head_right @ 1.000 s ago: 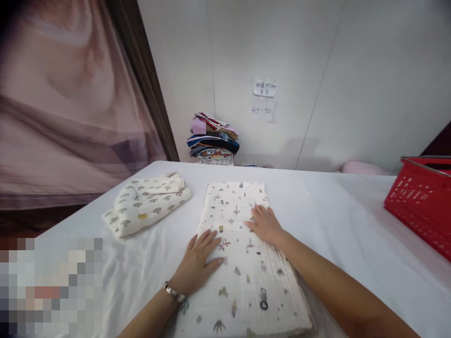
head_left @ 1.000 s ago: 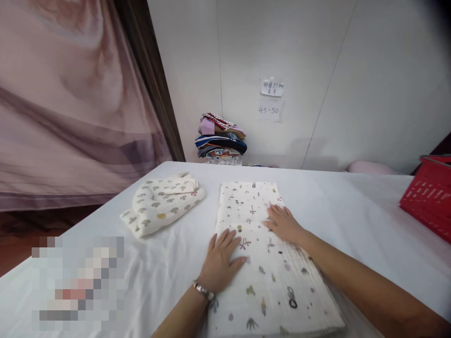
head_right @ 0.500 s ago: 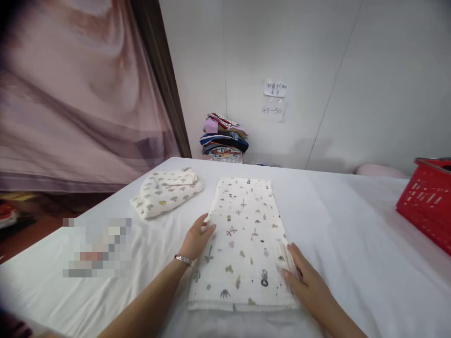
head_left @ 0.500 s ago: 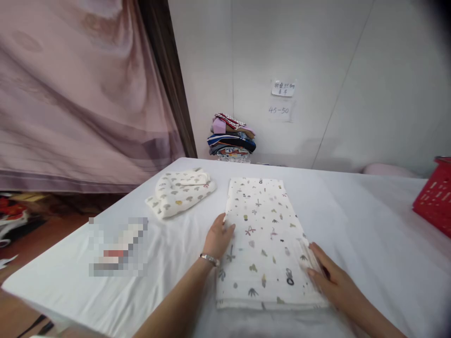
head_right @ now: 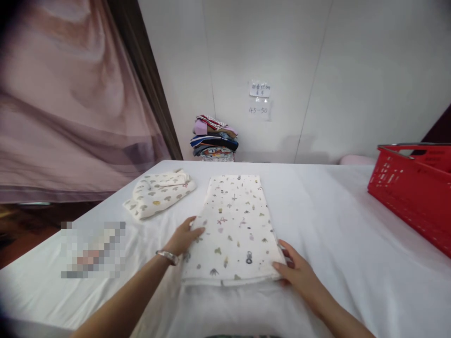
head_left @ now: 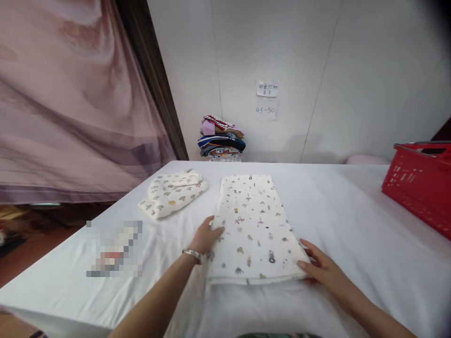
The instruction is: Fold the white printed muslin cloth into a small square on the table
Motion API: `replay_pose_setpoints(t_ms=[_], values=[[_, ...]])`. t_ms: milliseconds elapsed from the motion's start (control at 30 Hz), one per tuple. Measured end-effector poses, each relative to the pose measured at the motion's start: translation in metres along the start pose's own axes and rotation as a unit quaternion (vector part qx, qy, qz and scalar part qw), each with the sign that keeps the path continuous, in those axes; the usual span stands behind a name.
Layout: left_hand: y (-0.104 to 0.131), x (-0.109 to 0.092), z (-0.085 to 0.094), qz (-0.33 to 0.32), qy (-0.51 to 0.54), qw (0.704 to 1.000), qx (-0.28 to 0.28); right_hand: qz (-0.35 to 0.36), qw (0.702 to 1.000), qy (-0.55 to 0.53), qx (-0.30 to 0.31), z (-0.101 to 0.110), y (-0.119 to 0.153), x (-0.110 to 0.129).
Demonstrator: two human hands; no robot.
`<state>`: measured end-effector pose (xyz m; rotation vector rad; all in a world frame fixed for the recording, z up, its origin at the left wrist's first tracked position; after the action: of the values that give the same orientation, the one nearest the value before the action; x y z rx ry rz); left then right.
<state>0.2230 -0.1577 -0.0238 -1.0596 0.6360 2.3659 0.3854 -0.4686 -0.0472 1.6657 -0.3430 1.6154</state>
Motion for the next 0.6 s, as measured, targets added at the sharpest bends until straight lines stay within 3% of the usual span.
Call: replay_pose_setpoints(t_ms=[100, 200, 267, 367, 433, 533, 600], values=[[-0.010, 0.000, 0.040, -0.028, -0.104, 0.994, -0.028, 0.009, 0.992, -0.058, 0.113, -0.036, 0.012, -0.006], [-0.022, 0.020, 0.070, -0.021, -0.205, 0.978, -0.027, -0.010, 0.967, -0.081, 0.241, -0.069, 0.024, -0.016], [-0.027, 0.036, 0.080, -0.005, -0.241, 0.970, -0.024, -0.019, 0.956, -0.066, 0.287, -0.076, 0.023, -0.018], [-0.026, 0.049, 0.083, 0.008, -0.282, 0.959, -0.020, 0.000, 0.959, -0.032, 0.283, -0.063, 0.004, -0.007], [-0.021, 0.043, 0.079, 0.003, -0.326, 0.945, -0.031, 0.012, 0.967, -0.011, 0.255, -0.046, -0.016, 0.006], [-0.004, 0.013, 0.064, -0.066, -0.356, 0.929, -0.077, 0.009, 0.986, 0.006, 0.167, -0.020, -0.050, 0.026], [0.015, -0.014, 0.043, -0.136, -0.318, 0.934, -0.087, -0.004, 0.994, -0.014, 0.106, -0.010, -0.071, 0.036]])
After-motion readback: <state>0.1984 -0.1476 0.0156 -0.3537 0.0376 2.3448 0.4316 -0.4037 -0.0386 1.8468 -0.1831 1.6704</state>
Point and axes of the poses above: each hand's wrist, its own y-axis away from the middle knuckle, its own z-axis out of the back of the hand, x = y × z, the point moved 4 cm from there along -y, towards the middle knuckle, and after that the axes turned 2 degrees about z, right-handed, at the moved point
